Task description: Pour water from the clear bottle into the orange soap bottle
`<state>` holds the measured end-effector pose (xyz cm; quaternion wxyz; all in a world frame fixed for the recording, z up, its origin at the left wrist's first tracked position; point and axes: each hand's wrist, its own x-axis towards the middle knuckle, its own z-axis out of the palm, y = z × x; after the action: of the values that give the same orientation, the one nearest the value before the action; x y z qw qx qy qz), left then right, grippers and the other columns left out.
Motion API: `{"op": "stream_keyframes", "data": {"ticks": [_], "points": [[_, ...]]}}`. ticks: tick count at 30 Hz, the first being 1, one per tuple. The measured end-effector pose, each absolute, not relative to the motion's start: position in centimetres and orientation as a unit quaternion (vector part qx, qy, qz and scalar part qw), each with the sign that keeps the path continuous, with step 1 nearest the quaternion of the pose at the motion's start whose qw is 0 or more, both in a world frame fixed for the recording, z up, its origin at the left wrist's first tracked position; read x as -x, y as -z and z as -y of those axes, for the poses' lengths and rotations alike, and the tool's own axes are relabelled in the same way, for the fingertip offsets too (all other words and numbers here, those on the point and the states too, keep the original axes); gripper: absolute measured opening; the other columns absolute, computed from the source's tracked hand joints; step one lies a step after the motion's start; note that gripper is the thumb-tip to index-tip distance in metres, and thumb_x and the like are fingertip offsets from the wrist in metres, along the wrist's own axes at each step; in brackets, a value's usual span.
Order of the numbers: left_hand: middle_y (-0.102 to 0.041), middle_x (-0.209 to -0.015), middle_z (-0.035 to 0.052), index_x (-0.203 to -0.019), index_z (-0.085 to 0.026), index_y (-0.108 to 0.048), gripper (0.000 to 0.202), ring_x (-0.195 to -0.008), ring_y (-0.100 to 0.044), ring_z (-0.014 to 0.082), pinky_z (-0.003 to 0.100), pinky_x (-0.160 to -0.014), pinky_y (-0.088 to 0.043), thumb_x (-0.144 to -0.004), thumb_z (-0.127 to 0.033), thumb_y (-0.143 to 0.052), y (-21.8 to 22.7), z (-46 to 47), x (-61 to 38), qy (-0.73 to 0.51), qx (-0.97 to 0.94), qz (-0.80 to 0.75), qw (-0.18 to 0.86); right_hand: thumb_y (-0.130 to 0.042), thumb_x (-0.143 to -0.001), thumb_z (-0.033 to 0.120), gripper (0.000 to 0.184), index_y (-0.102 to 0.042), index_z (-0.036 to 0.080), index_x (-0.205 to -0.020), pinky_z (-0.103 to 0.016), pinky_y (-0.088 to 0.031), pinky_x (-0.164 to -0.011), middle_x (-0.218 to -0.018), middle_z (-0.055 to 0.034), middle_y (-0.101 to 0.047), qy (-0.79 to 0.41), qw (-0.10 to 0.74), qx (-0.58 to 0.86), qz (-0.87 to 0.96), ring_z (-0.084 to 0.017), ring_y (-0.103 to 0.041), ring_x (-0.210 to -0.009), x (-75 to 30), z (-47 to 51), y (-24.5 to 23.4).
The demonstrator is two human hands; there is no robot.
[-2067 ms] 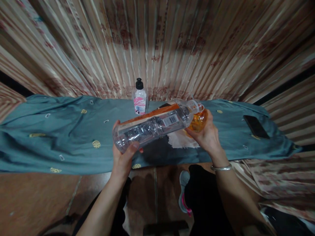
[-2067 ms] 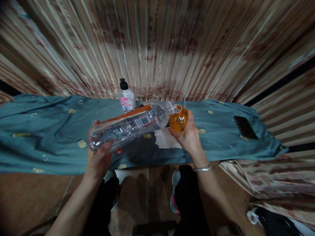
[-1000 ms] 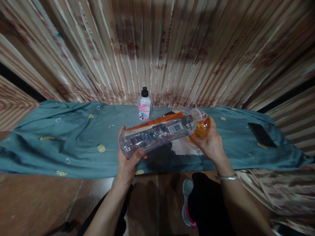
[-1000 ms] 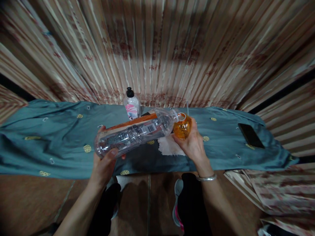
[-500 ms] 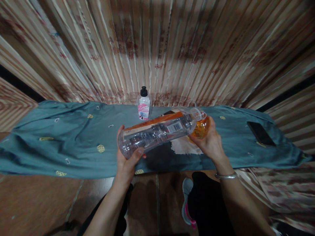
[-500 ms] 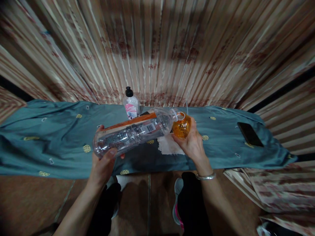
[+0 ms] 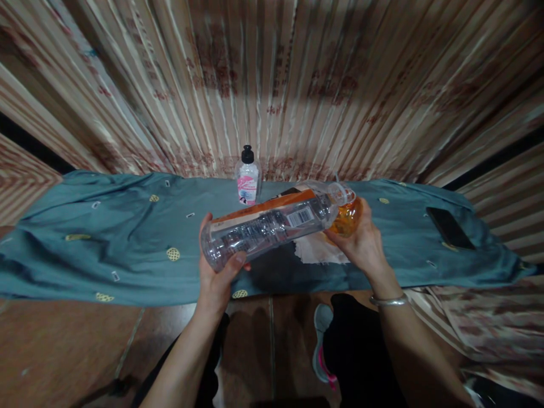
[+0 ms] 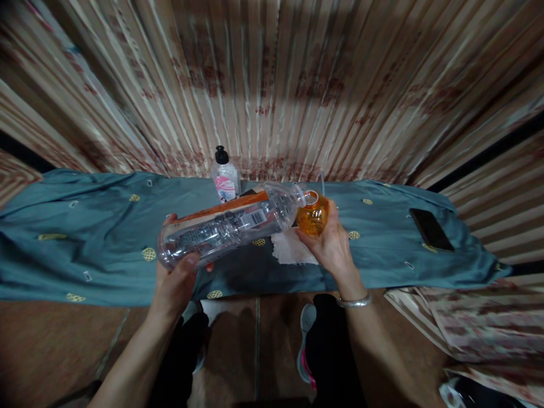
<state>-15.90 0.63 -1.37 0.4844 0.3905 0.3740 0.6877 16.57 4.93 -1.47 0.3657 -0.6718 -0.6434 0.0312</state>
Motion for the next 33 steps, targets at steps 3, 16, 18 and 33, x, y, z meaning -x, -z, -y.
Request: {"op": "stream_keyframes", "data": {"ticks": [3, 16, 18, 33], "points": [[-0.074, -0.116, 0.0025, -0.157, -0.035, -0.053, 0.098, -0.081, -0.073, 0.0192, 0.026, -0.052, -0.064, -0.073, -0.042, -0.104, 1.3, -0.5, 15.9, -0.697, -0.374, -0.373, 0.484, -0.085, -0.082, 0.065, 0.109, -0.04, 0.018, -0.169, -0.056, -0.07, -0.095, -0.139, -0.0223, -0.082, -0.03, 0.364, 0.674, 0.643, -0.044, -0.086, -0.114, -16.6, -4.9, 1.6], [-0.076, -0.111, 0.0014, -0.154, -0.033, -0.058, 0.099, -0.075, -0.073, 0.0192, 0.029, -0.049, -0.066, -0.068, -0.042, -0.106, 0.9, -0.4, 15.6, -0.698, -0.369, -0.38, 0.482, -0.085, -0.082, 0.064, 0.112, -0.039, 0.016, -0.171, -0.058, -0.069, -0.099, -0.142, -0.0245, -0.081, -0.014, 0.378, 0.67, 0.639, -0.044, -0.085, -0.116, -16.7, -4.6, 1.9], [-0.076, -0.111, 0.0015, -0.156, -0.034, -0.058, 0.098, -0.074, -0.073, 0.0194, 0.03, -0.049, -0.066, -0.07, -0.043, -0.105, 1.1, -0.4, 15.9, -0.696, -0.376, -0.379, 0.479, -0.085, -0.082, 0.064, 0.113, -0.038, 0.016, -0.172, -0.059, -0.069, -0.099, -0.144, -0.0248, -0.08, -0.016, 0.378, 0.667, 0.642, -0.044, -0.085, -0.117, -16.8, -4.6, 2.0], [-0.075, -0.119, 0.0033, -0.162, -0.04, -0.054, 0.093, -0.081, -0.076, 0.0211, 0.033, -0.058, -0.069, -0.08, -0.04, -0.1, 2.0, -0.4, 17.2, -0.662, -0.414, -0.366, 0.506, -0.085, -0.084, 0.054, 0.102, -0.04, 0.018, -0.169, -0.058, -0.067, -0.104, -0.148, -0.0234, -0.078, -0.027, 0.372, 0.664, 0.649, -0.044, -0.082, -0.126, -16.3, -4.6, 1.3]]}}
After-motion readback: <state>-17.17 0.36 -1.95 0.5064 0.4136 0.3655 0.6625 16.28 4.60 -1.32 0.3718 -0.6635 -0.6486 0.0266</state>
